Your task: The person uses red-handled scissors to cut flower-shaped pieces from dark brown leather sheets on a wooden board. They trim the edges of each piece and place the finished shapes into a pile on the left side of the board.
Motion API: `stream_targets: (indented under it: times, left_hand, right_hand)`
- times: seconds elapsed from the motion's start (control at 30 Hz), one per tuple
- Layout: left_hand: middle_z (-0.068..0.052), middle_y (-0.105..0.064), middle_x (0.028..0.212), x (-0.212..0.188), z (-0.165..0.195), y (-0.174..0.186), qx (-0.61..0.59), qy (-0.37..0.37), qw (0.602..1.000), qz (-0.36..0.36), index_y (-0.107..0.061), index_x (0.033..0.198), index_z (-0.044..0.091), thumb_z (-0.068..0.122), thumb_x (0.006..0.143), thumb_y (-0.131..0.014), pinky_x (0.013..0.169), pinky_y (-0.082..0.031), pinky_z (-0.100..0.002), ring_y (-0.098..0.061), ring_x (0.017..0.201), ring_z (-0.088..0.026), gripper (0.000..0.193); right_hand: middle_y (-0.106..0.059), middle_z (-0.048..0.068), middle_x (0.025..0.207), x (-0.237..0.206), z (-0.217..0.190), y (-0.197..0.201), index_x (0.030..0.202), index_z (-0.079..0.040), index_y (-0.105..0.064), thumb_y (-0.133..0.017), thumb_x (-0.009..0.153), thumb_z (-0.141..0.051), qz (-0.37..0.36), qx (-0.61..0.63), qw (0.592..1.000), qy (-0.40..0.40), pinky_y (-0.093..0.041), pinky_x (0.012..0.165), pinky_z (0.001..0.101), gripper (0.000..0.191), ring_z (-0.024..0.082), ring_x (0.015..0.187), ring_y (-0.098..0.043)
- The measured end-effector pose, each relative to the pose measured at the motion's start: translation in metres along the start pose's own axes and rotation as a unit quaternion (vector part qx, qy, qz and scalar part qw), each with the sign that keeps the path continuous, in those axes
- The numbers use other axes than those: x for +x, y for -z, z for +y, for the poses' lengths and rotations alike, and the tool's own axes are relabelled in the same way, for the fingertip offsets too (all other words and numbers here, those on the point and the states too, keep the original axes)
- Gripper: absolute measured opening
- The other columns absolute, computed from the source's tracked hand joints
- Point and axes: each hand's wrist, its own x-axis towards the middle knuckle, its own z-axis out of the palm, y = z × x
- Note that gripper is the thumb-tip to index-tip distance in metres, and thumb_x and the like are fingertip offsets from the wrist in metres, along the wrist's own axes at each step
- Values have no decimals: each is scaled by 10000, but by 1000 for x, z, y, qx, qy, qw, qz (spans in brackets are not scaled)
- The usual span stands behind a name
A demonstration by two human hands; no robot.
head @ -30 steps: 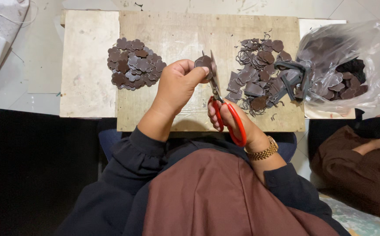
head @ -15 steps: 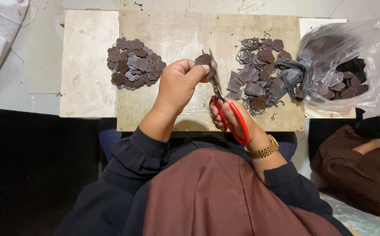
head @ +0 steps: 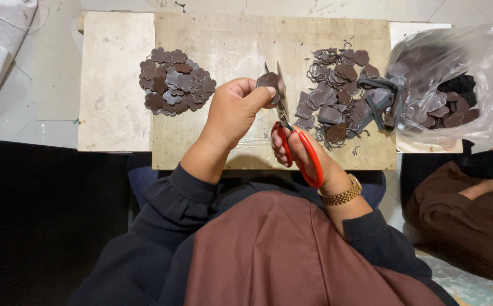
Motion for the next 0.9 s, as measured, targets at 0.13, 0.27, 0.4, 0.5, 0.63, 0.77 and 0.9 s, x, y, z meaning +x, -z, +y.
stream_targets:
  times: [0.13,0.27,0.4,0.5,0.63,0.77,0.9]
  left_hand:
    - [-52,-729,825,2,-6,2,-22,-9,1000,-9,-700,854,10,139,896,-721,716,-531,-236,-653,758,-83,137]
    - [-28,-695,801,0,-4,2,3,-31,999,-13,-689,883,32,156,916,-732,668,-487,-237,-617,734,-70,135]
    - [0,-723,808,-6,4,2,23,20,999,-9,-680,908,62,203,899,-711,624,-491,-228,-696,742,-66,144]
    - [-12,-736,846,-5,8,0,-14,28,999,-32,-679,961,53,203,921,-718,650,-494,-229,-690,765,-80,160]
    - [-15,-739,853,-6,8,0,-18,45,998,-47,-688,971,50,206,917,-719,637,-488,-227,-705,773,-82,167]
    - [-20,-744,864,-7,5,-3,-32,39,998,-40,-684,978,47,197,917,-717,643,-485,-224,-705,775,-83,165]
    - [-24,-754,865,-6,3,-5,-48,41,997,-34,-680,979,52,189,911,-715,642,-481,-219,-704,770,-84,157]
  right_hand:
    - [-447,-41,835,0,0,2,1005,-93,-503,-528,1026,-614,-4,-14,1000,2,-365,640,227,522,78,717,-410]
    - [-462,-36,832,-1,-2,1,1023,-93,-515,-523,1017,-622,11,-41,999,-11,-382,647,227,529,80,715,-415]
    - [-489,-16,906,-2,-3,0,1089,-72,-532,-557,1005,-620,3,-26,1000,-5,-413,713,245,556,96,790,-452]
    - [-507,-9,960,-3,-2,0,1136,-63,-540,-555,998,-636,-3,-44,999,11,-432,758,249,590,98,844,-477]
    - [-522,0,957,-2,0,0,1160,-55,-549,-546,1004,-633,9,-64,998,23,-430,754,249,599,103,834,-478]
    - [-523,-3,977,-4,0,3,1194,-60,-533,-543,989,-620,13,-65,998,13,-440,754,250,596,102,844,-486]
    - [-514,4,981,-5,1,6,1188,-41,-533,-548,1020,-616,4,-59,998,23,-438,776,255,599,106,856,-478]
